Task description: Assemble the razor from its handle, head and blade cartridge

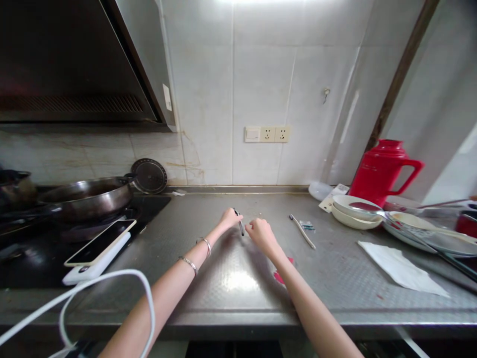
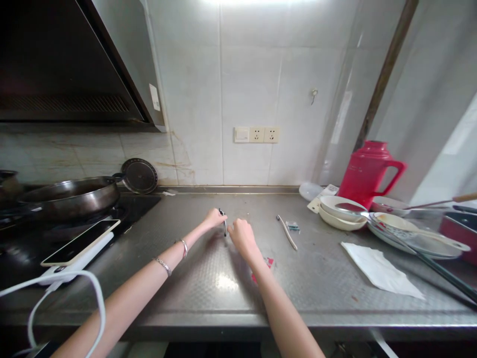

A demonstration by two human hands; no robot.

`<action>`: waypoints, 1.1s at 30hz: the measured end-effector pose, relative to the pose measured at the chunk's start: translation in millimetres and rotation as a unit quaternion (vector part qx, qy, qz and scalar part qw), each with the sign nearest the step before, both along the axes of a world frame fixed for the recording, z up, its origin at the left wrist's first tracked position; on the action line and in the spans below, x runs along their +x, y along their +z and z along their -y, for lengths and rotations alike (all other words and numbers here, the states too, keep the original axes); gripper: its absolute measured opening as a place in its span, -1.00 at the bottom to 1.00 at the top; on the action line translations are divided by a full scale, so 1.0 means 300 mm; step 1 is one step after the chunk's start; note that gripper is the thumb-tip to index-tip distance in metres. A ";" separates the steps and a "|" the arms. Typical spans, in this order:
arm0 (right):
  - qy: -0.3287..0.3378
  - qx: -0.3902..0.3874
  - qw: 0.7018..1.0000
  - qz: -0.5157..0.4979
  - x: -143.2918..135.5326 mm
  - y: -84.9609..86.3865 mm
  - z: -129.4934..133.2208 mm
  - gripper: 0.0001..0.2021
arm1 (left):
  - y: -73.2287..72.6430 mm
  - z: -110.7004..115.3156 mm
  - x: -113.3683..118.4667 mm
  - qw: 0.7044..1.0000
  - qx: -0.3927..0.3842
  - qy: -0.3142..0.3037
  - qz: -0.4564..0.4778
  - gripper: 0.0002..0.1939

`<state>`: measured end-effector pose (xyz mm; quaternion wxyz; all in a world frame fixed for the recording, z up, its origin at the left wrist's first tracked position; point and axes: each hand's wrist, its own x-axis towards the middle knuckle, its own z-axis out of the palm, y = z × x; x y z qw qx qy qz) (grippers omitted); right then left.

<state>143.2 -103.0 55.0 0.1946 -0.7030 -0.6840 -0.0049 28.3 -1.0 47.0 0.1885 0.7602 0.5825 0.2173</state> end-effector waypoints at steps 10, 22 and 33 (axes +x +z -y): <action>-0.005 -0.003 1.000 -0.015 0.024 -0.005 0.002 -0.71 | -0.002 -0.059 -0.109 0.990 -0.087 -0.055 -0.093 -0.79; 0.002 -0.019 0.999 -0.038 0.024 -0.005 0.009 -0.70 | -0.022 -0.026 -0.100 0.993 0.008 -0.041 -0.109 -0.70; -0.016 -0.020 0.998 -0.052 0.073 0.028 0.002 -0.73 | -0.024 0.073 -0.116 0.992 0.011 0.026 -0.121 -0.67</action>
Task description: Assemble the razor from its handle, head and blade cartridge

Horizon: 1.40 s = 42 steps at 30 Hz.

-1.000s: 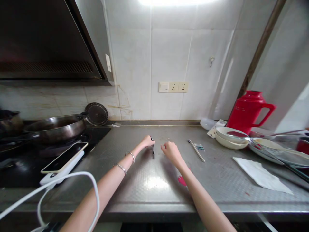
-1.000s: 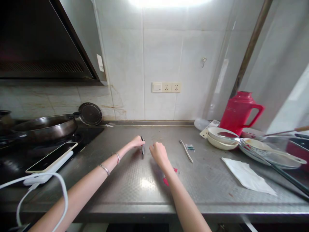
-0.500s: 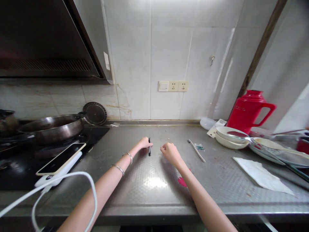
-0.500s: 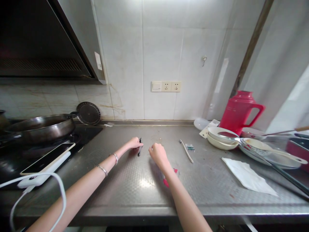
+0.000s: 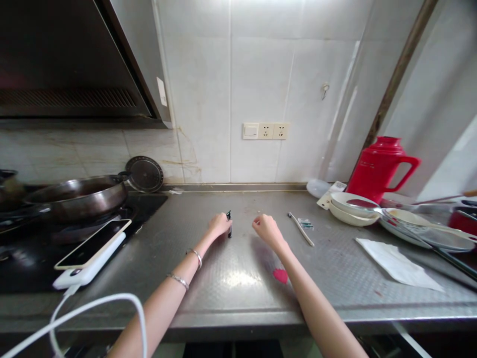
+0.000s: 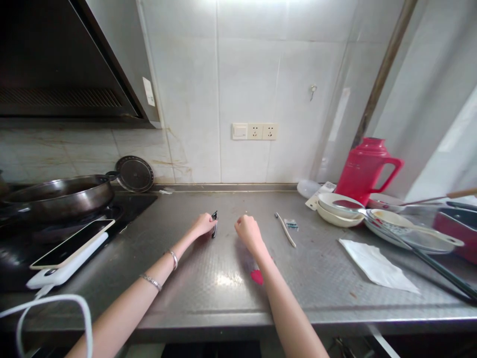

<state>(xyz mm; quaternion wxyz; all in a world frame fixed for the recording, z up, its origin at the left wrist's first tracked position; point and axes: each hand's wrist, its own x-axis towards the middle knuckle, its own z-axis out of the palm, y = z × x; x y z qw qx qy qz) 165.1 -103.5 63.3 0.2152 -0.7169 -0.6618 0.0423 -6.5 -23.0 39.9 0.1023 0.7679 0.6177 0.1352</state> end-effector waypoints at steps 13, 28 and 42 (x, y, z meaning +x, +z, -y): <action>-0.164 -0.091 0.979 0.073 0.362 0.049 0.045 -0.68 | 0.004 0.037 -0.010 1.000 0.009 -0.002 0.014 -0.60; -0.114 -0.184 0.970 0.114 0.537 -0.056 0.014 -0.56 | -0.034 0.045 0.007 1.000 0.016 0.002 -0.027 -0.60; -0.062 -0.117 0.981 0.145 0.304 -0.037 -0.020 -0.62 | -0.046 0.025 0.013 0.999 0.028 0.002 -0.038 -0.69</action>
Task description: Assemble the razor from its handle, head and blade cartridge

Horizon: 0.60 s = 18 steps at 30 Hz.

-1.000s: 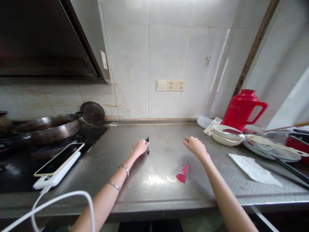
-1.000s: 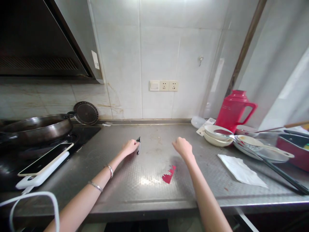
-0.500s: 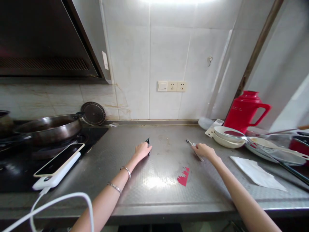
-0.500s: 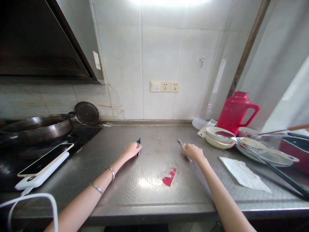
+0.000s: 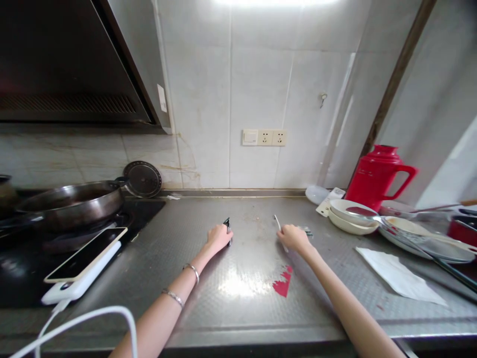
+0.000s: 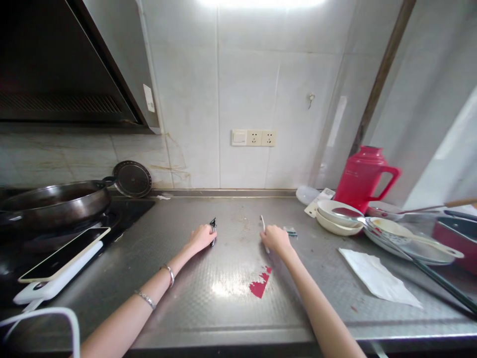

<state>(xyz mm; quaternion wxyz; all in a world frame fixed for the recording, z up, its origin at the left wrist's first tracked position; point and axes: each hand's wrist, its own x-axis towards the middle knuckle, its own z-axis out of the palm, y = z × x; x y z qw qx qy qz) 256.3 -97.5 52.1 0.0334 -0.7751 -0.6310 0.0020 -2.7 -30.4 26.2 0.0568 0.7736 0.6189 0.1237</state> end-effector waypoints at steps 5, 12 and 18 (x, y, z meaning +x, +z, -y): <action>0.055 0.034 0.998 -0.026 -0.227 0.000 -0.037 -0.63 | -0.001 0.008 0.004 1.000 0.009 -0.007 -0.008 -0.67; 0.095 0.025 0.994 -0.044 -0.395 -0.024 -0.079 -0.61 | 0.010 0.020 0.014 0.999 0.007 -0.005 -0.033 -0.68; 0.102 0.025 0.993 -0.046 -0.416 -0.039 -0.101 -0.61 | 0.013 0.025 0.018 0.999 0.009 -0.011 -0.033 -0.68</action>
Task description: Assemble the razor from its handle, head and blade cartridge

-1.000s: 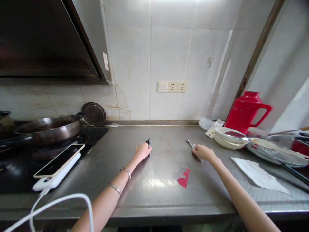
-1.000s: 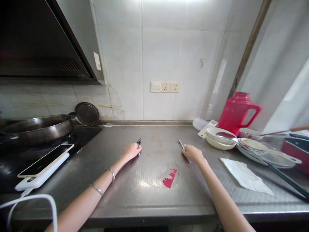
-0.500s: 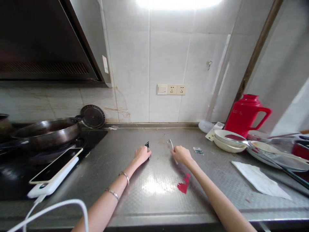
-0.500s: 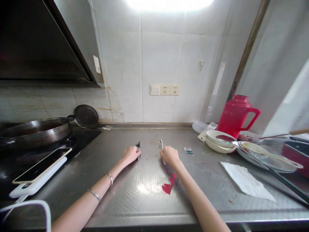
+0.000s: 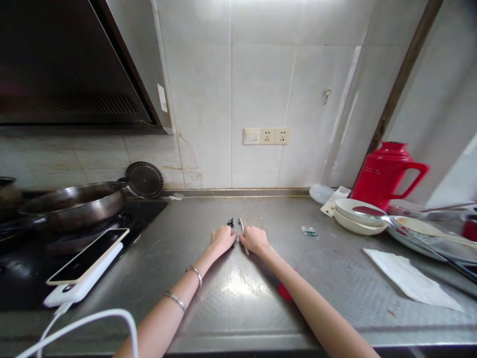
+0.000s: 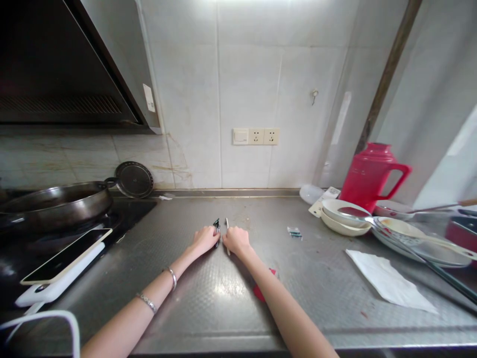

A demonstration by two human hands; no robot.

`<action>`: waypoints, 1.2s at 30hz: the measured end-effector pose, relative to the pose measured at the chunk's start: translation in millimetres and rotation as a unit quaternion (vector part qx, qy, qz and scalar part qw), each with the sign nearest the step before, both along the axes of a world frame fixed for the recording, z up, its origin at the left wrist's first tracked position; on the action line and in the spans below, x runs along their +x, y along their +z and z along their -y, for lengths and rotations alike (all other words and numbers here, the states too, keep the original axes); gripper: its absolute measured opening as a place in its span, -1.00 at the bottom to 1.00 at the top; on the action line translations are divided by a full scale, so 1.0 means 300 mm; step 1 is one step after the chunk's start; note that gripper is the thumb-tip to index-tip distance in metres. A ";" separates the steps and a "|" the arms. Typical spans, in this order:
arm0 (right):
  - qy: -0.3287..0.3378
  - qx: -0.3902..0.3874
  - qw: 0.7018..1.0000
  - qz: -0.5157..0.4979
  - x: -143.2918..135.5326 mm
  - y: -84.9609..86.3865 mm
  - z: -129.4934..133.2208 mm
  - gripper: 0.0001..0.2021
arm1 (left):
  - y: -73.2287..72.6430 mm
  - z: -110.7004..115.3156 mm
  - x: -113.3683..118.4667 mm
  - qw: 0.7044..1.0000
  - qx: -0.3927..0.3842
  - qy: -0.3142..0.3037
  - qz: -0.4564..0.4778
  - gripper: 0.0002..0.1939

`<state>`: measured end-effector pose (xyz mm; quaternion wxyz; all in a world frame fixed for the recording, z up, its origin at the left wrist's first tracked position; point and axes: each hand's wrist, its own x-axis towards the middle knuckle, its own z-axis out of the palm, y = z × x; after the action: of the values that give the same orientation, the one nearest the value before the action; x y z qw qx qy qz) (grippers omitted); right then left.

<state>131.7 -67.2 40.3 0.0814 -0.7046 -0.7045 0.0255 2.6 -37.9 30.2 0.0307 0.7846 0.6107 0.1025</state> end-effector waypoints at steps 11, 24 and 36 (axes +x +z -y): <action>-0.011 0.011 1.000 -0.012 -0.010 -0.009 -0.011 -0.57 | -0.027 -0.020 -0.002 1.000 0.005 -0.006 0.024 -0.67; 0.033 0.042 0.994 -0.091 0.243 0.031 -0.028 -0.79 | -0.015 -0.037 -0.042 0.996 0.005 -0.006 0.093 -0.57; 0.020 -0.004 0.990 -0.137 0.929 0.029 0.036 -0.33 | -0.027 -0.066 -0.029 0.985 0.020 -0.004 0.170 -0.61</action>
<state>410.4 -78.1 48.9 0.1737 -0.6805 -0.7006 0.1260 -6.1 -18.0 22.0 0.1187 0.7589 0.5912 0.2460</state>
